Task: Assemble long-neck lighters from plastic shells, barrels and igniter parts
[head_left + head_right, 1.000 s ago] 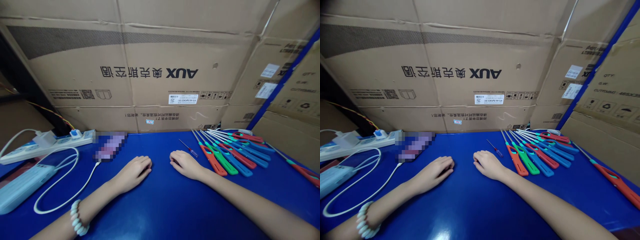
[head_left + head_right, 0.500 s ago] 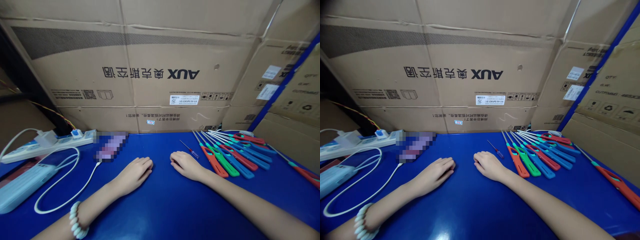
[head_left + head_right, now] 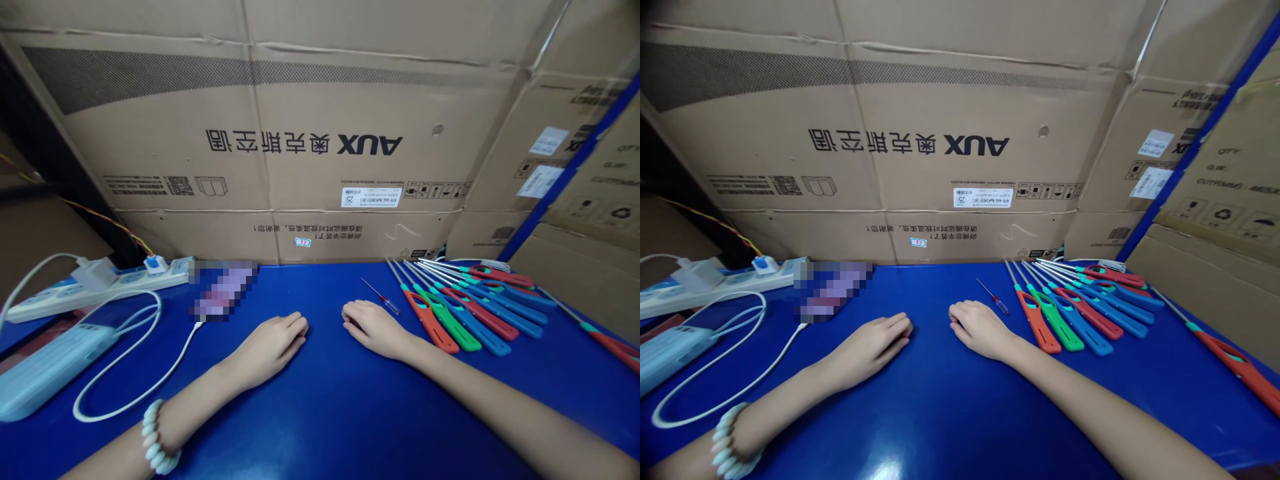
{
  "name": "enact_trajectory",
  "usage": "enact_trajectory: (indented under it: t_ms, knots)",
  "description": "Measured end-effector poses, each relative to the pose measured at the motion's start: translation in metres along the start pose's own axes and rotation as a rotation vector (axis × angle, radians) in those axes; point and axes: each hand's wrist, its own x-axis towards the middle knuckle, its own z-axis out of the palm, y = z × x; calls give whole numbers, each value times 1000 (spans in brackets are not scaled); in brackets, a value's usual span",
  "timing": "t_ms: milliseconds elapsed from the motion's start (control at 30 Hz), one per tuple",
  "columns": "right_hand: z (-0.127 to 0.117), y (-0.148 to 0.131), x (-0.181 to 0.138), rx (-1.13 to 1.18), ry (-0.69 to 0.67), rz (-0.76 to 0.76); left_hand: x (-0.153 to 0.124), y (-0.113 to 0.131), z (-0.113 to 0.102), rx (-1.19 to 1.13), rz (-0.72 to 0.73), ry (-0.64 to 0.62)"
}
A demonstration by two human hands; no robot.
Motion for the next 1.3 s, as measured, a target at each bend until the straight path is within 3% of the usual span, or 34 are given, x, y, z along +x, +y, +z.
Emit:
enact_trajectory:
  t_ms: [1200, 1300]
  knots:
    - [-3, -2, 0, 12, -1, -1, 1, 2, 2, 7, -3, 2]
    - [-4, -2, 0, 14, -4, -2, 0, -1, -6, 28, 44, -6]
